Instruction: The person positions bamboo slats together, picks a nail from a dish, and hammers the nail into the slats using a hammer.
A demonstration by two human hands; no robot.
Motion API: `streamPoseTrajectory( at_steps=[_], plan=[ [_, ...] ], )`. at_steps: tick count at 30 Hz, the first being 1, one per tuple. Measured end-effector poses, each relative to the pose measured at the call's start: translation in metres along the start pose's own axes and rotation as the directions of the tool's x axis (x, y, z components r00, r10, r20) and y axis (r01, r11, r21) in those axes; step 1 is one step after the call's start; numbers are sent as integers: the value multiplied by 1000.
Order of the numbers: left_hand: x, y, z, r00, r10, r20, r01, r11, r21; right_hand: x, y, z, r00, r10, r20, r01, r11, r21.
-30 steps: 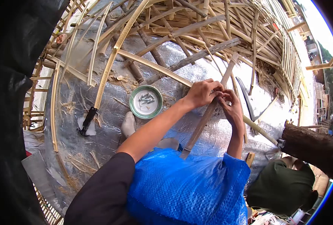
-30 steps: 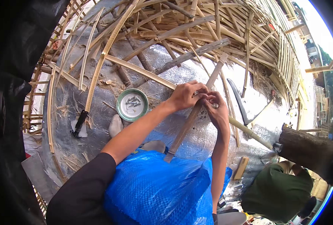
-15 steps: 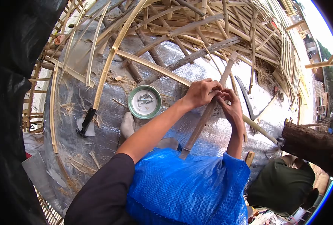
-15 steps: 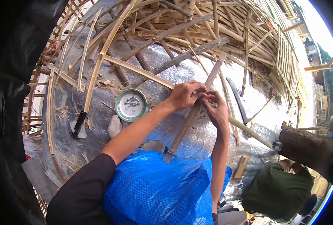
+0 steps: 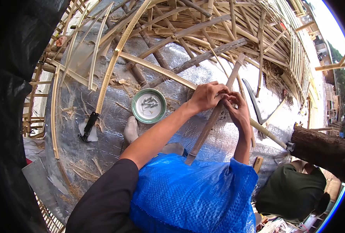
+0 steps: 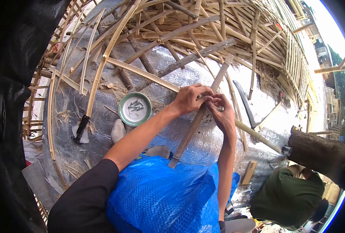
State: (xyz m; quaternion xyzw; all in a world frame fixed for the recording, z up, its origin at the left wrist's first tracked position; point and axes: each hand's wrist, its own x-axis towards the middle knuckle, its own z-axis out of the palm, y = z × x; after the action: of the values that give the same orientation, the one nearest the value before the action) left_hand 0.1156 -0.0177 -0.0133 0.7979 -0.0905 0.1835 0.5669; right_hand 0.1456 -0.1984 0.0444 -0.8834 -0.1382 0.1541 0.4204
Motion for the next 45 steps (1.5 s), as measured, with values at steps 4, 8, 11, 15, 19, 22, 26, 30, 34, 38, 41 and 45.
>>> streamPoseTrajectory(
  at_steps=[4, 8, 11, 15, 19, 22, 26, 30, 34, 38, 41, 45],
  plan=[
    [0, -1, 1, 1000, 8, -13, -8, 1000, 7, -1, -6, -2, 1000, 14, 2, -14, 1000, -25],
    [0, -2, 2, 1000, 17, -17, -16, 1000, 1, -2, -4, -1, 1000, 12, -3, -12, 1000, -8],
    [0, -2, 2, 1000, 19, -21, -19, 1000, -9, -3, -8, -2, 1000, 29, 10, -29, 1000, 3],
    [-1, -1, 0, 1000, 14, 2, -14, 1000, -27, -2, -2, -2, 999, 44, -7, -44, 999, 4],
    [0, -3, 1, 1000, 20, -3, -20, 1000, -9, -1, 1, -2, 1000, -26, -11, 26, 1000, 0],
    [0, -2, 2, 1000, 16, -8, -16, 1000, -13, -5, -5, -4, 1000, -22, 13, 22, 1000, -10],
    [1, 2, -1, 1000, 8, 2, -8, 999, -31, -4, -4, -4, 1000, -5, 29, 4, 1000, 10],
    [2, -1, -2, 1000, -3, 29, 4, 998, -63, -3, -4, -4, 999, 1, 34, -1, 1000, 13],
    [7, -9, -4, 996, 17, 82, -7, 992, -124, -3, 1, -6, 999, -18, 30, 18, 1000, 0],
    [9, -8, -7, 994, 41, 100, -28, 991, -130, -4, -4, -7, 1000, 9, 28, -8, 1000, -13],
    [8, -7, -7, 993, 72, 93, -61, 991, -118, -4, -7, -8, 999, -7, 43, 7, 1000, -3],
    [8, -8, -6, 993, 67, 96, -56, 992, -114, 0, -2, -9, 999, -9, 39, 10, 1000, -21]
  ],
)
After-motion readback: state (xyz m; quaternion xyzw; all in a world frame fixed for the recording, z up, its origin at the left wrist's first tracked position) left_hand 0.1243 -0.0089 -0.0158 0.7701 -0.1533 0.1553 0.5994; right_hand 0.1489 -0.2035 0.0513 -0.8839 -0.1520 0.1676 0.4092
